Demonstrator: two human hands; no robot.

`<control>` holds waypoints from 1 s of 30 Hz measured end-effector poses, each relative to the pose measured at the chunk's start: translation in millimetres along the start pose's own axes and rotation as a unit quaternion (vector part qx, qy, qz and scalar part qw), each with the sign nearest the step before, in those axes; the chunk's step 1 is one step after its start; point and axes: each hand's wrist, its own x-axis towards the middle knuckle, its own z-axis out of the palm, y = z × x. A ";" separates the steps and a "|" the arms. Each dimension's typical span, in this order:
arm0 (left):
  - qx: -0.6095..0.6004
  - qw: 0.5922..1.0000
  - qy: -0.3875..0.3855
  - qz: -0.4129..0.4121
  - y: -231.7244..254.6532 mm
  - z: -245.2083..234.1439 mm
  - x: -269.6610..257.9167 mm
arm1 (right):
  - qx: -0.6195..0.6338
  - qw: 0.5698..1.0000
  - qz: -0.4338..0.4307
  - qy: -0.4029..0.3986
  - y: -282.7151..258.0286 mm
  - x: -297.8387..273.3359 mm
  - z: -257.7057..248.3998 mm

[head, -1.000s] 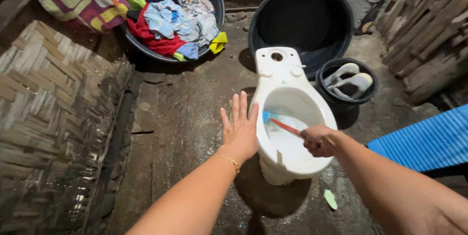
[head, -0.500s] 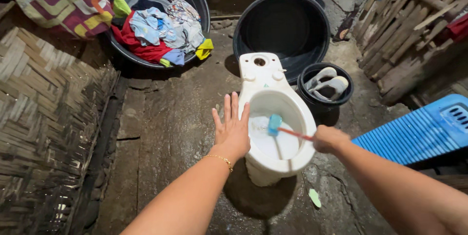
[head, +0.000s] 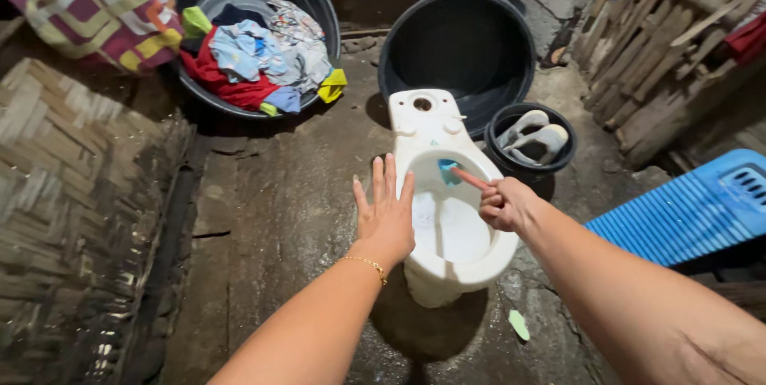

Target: The person scrubs the interior of a white toilet bowl with a long-handled brush. The person holds the bowl with the left hand and scrubs the inner surfaces with the right hand using a blue brush head and orange handle. The scrubbing continues throughout the clip without rinsing or finishing.

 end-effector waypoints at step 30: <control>-0.016 0.999 0.029 0.032 -7.2 12.9 2.6 | -0.849 0.334 -0.305 0.275 14.0 -65.0 -30.9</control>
